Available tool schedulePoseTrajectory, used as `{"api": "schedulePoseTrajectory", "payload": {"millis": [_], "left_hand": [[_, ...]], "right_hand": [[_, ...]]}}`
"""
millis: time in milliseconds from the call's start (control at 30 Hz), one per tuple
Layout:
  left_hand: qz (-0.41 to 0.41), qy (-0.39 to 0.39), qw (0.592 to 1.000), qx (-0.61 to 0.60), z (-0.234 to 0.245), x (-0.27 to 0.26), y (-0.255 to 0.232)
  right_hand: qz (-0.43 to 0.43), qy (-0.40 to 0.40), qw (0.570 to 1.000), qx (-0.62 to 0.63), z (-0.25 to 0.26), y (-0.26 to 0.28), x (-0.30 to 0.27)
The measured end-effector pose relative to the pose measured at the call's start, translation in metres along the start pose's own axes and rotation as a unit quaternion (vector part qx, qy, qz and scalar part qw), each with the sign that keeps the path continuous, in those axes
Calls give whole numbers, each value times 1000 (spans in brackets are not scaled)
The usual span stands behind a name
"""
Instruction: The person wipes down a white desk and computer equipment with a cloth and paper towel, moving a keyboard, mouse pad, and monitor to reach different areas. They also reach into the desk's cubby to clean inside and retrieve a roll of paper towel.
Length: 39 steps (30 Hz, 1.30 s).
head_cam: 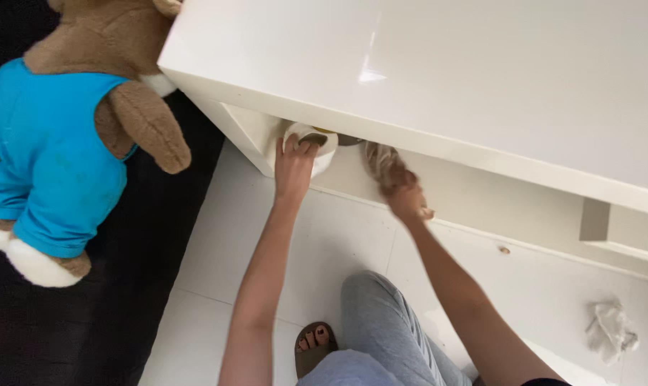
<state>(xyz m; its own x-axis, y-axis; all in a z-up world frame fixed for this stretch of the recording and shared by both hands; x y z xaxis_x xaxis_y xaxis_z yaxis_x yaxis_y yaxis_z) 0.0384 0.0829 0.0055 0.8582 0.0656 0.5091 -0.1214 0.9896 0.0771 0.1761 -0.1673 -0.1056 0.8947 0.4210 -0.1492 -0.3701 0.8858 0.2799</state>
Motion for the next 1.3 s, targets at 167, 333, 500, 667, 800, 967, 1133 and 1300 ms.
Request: {"api": "schedulePoseTrajectory", "payload": {"millis": [167, 333, 500, 667, 800, 967, 1133, 1300], "left_hand": [[-64, 15, 998, 4, 49, -10, 26], [-79, -20, 997, 9, 66, -8, 42], [-98, 5, 995, 5, 63, -10, 42], [-14, 1, 995, -100, 88, -22, 27], [45, -42, 977, -203, 121, -47, 4], [194, -121, 916, -329, 131, -75, -30], [290, -74, 855, -423, 130, -97, -61], [319, -91, 754, -567, 134, -115, -68]], "right_hand": [[167, -84, 981, 46, -88, 80, 26], [241, -60, 968, 28, -164, 171, 39], [216, 266, 939, -31, -158, 187, -8], [249, 218, 899, 286, -63, 114, -32], [151, -127, 980, 21, 27, 82, 1], [122, 138, 894, 409, 84, 92, -48], [77, 450, 496, 739, 73, 119, -118], [124, 264, 786, 545, 74, 107, -144]]}}
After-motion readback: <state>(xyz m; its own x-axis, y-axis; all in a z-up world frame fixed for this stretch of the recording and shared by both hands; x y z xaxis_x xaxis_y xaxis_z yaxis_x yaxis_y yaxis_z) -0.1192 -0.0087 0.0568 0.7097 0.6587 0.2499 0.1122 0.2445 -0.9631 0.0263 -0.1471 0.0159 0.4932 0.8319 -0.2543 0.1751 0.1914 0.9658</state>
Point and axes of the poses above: each hand's wrist, its own x-axis towards the middle knuckle, its own z-axis out of the back of the hand, y = z × x, the point moved 4 cm from there along x, towards the middle knuckle, and after that the axes turned 11 degrees about -z, right-handed, at the moved point
